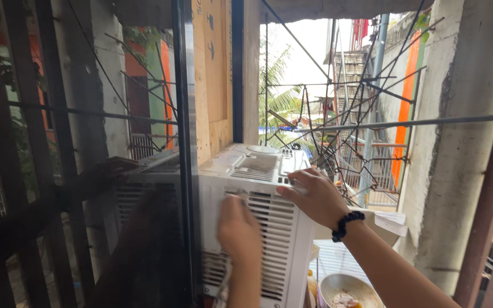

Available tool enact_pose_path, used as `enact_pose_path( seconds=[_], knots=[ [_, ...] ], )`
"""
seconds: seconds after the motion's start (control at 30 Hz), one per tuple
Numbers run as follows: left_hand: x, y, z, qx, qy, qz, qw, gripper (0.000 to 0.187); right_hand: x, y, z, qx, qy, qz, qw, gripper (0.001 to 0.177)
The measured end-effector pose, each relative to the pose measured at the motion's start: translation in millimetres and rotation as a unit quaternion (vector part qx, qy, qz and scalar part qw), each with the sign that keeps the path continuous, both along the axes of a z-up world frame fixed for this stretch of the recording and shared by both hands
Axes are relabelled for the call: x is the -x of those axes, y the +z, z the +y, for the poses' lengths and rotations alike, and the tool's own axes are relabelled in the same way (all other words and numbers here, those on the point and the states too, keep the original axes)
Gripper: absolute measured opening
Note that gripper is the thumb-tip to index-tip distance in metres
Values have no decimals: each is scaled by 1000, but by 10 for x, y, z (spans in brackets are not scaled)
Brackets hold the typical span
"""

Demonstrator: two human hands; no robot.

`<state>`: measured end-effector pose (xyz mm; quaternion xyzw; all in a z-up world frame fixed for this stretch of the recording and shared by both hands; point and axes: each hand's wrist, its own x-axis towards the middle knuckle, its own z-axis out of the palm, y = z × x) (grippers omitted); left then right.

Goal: The person wipes the exterior of a wall-mounted air conditioner unit with a patterned cloth. They clean the top, front grille, and side surfaces repeatedly, moving the cloth across the unit's surfaces.

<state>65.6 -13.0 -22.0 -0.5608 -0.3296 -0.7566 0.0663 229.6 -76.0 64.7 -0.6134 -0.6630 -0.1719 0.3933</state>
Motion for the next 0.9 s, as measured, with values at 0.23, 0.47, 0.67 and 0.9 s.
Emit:
enact_pose_path(
  seconds=[0.23,0.47,0.67,0.9],
  knots=[
    [286,88,140,123,-1,6,992,16,41,-7,-37,20,-10,3,1000,60],
    [286,-10,55,34,52,32,998,19,70,10,-52,8,-8,14,1000,59],
    [295,-85,16,-2,56,71,996,22,48,1,-54,14,-8,18,1000,59],
    [242,113,139,97,93,77,988,23,21,-15,-26,19,-8,19,1000,59]
  ],
)
